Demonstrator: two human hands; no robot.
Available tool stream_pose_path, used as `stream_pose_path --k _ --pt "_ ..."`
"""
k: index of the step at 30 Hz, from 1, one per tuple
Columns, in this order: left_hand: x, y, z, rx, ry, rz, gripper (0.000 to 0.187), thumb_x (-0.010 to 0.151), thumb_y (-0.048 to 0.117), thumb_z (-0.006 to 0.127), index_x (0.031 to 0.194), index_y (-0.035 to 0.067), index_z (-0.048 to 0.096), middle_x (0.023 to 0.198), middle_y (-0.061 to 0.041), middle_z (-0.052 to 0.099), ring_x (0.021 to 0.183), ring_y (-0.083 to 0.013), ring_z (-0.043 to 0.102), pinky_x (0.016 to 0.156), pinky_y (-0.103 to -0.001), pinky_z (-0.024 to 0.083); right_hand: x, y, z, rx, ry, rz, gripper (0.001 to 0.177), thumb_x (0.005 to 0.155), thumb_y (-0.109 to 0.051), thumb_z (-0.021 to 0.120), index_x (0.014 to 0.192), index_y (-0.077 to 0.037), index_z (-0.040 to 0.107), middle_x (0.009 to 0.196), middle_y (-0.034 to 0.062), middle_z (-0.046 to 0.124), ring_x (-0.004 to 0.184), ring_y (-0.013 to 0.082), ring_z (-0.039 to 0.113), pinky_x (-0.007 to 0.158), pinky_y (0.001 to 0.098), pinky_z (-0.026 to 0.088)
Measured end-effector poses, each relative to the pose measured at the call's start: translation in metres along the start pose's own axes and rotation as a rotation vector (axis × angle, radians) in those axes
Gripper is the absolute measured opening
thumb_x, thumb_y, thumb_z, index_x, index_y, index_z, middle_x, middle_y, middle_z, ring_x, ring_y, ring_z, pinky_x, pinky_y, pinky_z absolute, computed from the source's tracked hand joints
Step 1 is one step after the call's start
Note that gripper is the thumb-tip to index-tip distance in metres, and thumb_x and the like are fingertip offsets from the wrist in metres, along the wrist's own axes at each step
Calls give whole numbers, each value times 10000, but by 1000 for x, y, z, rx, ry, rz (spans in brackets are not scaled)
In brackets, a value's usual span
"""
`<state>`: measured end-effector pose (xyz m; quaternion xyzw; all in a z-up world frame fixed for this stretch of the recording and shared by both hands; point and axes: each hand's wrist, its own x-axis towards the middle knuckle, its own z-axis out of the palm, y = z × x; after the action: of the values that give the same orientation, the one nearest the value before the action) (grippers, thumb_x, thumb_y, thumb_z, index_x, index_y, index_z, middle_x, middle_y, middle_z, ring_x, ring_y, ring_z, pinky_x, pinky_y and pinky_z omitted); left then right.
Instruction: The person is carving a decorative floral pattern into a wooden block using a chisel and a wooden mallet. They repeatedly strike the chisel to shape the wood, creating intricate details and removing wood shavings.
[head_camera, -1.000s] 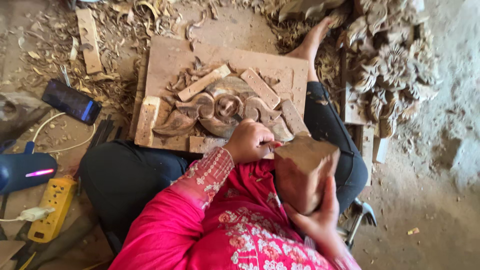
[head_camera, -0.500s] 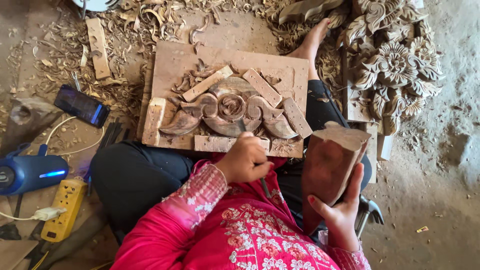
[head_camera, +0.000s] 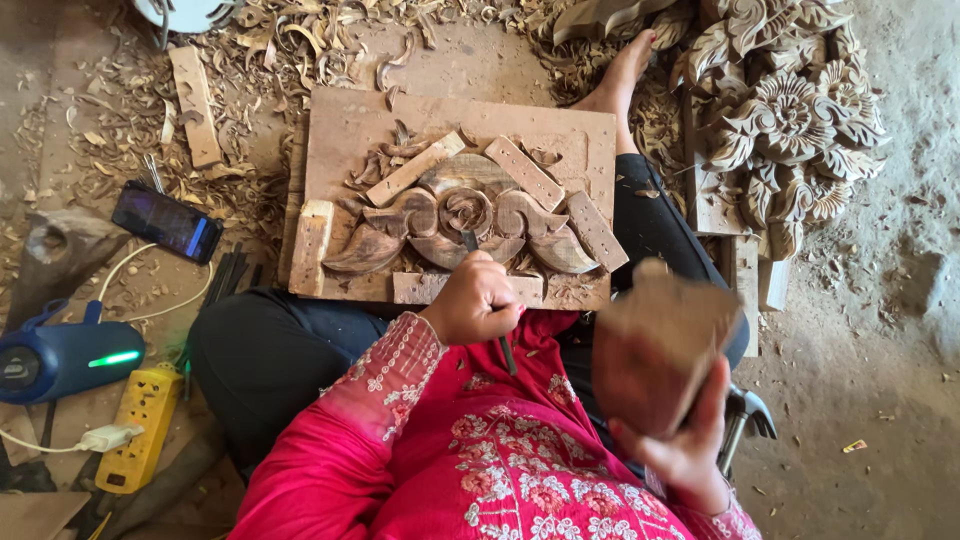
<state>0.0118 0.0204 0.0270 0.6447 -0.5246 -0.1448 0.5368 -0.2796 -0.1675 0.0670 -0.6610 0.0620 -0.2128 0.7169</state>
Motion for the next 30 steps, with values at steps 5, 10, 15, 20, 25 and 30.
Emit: stream_pose_path --k 5,10,15,20,25,30 --pt "3 -9 0 -70 92 -28 268 812 168 642 575 92 540 589 -56 544 607 -262 540 738 -409 406 33 -7 17 -455 -350 -365 676 848 -214 795 1403 -253 411 1395 275 507 1210 434 620 928 515 596" --pt "1 -17 4 -5 123 7 286 810 155 652 566 83 522 596 -73 542 617 -272 539 716 -409 409 51 -12 41 -651 -362 -552 502 984 -371 827 1337 -225 502 1408 319 537 1198 410 681 898 461 620" --pt "-2 -22 4 -33 126 26 238 779 161 659 571 102 560 582 -53 547 593 -252 535 721 -400 407 51 -16 43 -845 -457 -304 764 702 -378 859 1377 -241 528 1353 291 582 1112 465 676 846 523 597" --pt "-6 -25 3 -59 134 45 242 763 175 685 572 109 551 601 -42 566 618 -242 546 733 -386 410 53 -24 45 -781 -495 -567 787 779 -362 880 1447 -327 466 1382 256 566 1148 468 668 849 473 601" --pt "-6 -46 4 -35 63 91 193 776 179 685 605 129 611 631 -27 608 644 -214 580 760 -394 416 69 -25 60 -883 -548 -615 842 735 -275 897 1446 -409 466 1396 247 585 1145 452 664 847 449 604" --pt "14 -77 -38 -1092 657 -34 386 894 316 569 568 166 427 530 -12 475 522 -200 464 620 -390 400 57 -18 57 -654 -386 -443 1017 679 -198 923 1529 -341 382 1414 280 550 1224 450 657 952 466 589"
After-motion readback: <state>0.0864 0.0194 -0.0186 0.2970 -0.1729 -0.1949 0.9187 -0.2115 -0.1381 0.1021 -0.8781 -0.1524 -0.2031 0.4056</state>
